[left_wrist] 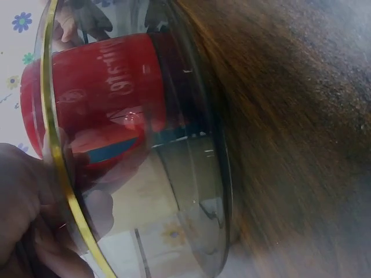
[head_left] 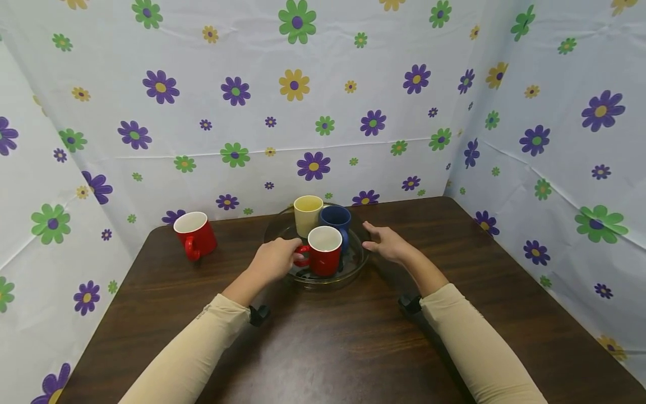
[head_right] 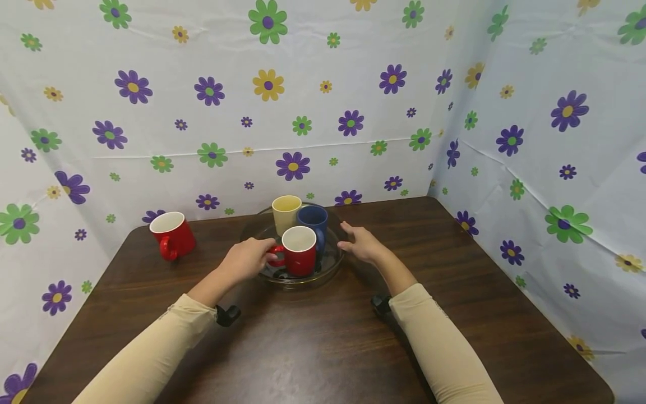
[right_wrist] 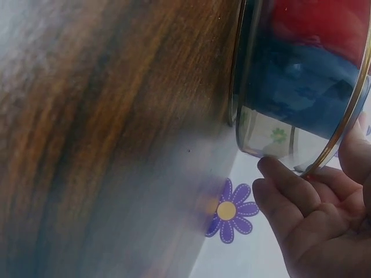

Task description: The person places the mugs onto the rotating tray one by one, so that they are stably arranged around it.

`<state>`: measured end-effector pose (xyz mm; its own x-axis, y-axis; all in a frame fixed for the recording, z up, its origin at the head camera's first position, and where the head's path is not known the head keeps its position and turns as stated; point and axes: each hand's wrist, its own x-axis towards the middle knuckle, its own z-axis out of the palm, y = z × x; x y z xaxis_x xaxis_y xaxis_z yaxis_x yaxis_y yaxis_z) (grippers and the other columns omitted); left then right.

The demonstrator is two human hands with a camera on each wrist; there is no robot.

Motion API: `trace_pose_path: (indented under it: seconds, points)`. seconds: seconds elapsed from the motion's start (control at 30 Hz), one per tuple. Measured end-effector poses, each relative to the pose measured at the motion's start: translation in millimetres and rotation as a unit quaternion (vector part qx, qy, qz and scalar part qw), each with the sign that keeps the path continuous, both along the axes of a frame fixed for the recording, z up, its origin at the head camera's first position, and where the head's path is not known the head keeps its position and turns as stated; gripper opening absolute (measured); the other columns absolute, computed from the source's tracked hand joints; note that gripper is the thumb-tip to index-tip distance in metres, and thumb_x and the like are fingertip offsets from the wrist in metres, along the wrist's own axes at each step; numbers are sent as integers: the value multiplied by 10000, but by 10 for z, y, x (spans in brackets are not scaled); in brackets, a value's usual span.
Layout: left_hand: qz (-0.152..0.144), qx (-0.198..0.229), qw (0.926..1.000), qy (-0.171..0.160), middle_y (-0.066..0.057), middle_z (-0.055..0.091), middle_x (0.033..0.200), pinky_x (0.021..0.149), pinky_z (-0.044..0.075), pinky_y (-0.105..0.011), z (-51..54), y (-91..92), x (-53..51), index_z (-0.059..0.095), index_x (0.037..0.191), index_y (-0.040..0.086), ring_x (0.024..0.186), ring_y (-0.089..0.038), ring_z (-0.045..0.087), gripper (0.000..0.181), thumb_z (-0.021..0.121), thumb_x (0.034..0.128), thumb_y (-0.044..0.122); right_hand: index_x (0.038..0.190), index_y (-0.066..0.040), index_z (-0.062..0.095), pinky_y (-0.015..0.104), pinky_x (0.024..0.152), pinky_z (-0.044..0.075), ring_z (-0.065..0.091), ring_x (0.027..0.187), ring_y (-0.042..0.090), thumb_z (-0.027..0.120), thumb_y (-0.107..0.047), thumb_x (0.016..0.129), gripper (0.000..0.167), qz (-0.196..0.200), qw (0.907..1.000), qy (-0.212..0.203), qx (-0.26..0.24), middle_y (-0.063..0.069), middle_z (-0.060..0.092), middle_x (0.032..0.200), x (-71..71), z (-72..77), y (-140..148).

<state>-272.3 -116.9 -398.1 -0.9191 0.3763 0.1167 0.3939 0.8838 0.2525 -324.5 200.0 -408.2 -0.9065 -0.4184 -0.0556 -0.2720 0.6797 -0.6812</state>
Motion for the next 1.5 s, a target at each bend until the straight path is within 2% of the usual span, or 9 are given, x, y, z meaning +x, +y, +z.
trace_pose_path:
  seconds: [0.17, 0.43, 0.67, 0.83, 1.03, 1.17, 1.3, 1.4, 1.5]
  points:
    - [29, -5, 10000, 75, 51, 687, 794, 583, 500, -309, -4, 11, -6, 667, 956, 184, 659, -155, 555, 82, 730, 949, 235, 1587, -7, 263, 546, 1222, 159, 179, 1518, 407, 605, -162, 1028, 673, 3, 10000, -7, -15, 184, 198, 1650, -14, -17, 2]
    - [30, 344, 9993, -160, 19, 733, 883, 658, 552, -288, 14, 19, -6, 721, 1100, 160, 724, -152, 596, 185, 734, 949, 266, 1585, -2, 260, 555, 1217, 165, 182, 1515, 416, 599, -153, 1031, 666, 20, 10000, 26, -30, 194, 198, 1647, -20, -13, 4]
    - [-77, 405, 9991, -119, 19, 717, 854, 640, 544, -295, 14, -5, -4, 721, 1096, 149, 709, -158, 585, 211, 740, 940, 289, 1585, 2, 251, 566, 1215, 164, 162, 1516, 426, 591, -144, 1033, 665, 43, 10000, 0, -86, 199, 189, 1650, -2, -16, 6]
    - [-121, 377, 9992, 41, 40, 701, 833, 634, 524, -304, 27, -62, -19, 735, 1096, 151, 724, -158, 568, 246, 738, 937, 339, 1589, -7, 240, 580, 1212, 160, 149, 1517, 433, 585, -152, 1037, 667, 59, 9999, -30, -124, 200, 182, 1652, 6, -22, 8]
    - [13, 561, 9968, 572, -18, 721, 1036, 790, 579, -430, 80, -297, -35, 704, 1168, 155, 937, -215, 632, 264, 705, 970, 330, 1593, -19, 240, 586, 1209, 164, 153, 1519, 429, 581, -161, 1039, 666, 31, 9998, -57, -161, 194, 182, 1655, 10, -28, 0]
    - [259, 681, 9944, 766, -82, 719, 1141, 837, 576, -516, 138, -602, 4, 687, 1201, 126, 1046, -287, 654, 253, 679, 989, 264, 1596, -29, 236, 579, 1212, 166, 158, 1519, 421, 576, -159, 1044, 662, 26, 9997, -92, -215, 182, 180, 1657, 10, -49, -26]
    - [780, 760, 9894, 964, -138, 714, 1151, 827, 569, -566, 175, -952, 53, 686, 1182, 90, 1053, -341, 657, 231, 661, 992, 219, 1604, -43, 220, 569, 1216, 161, 143, 1526, 407, 570, -167, 1049, 667, 52, 9993, -208, -295, 162, 162, 1665, 4, -55, -39]
    - [1306, 839, 9803, 1225, -174, 688, 1117, 799, 565, -585, 171, -1178, 64, 668, 1149, 59, 1008, -369, 655, 209, 646, 992, 195, 1605, -36, 215, 581, 1209, 172, 142, 1524, 422, 565, -160, 1051, 667, 41, 9992, -227, -338, 166, 154, 1668, -4, -43, -28]
    - [1917, 964, 9640, 1573, -198, 642, 1041, 708, 556, -596, 134, -1356, 57, 633, 1085, 30, 920, -399, 649, 178, 626, 990, 180, 1603, -26, 215, 594, 1202, 180, 144, 1519, 438, 563, -152, 1051, 664, 21, 9992, -223, -324, 176, 154, 1667, -8, -31, -12]
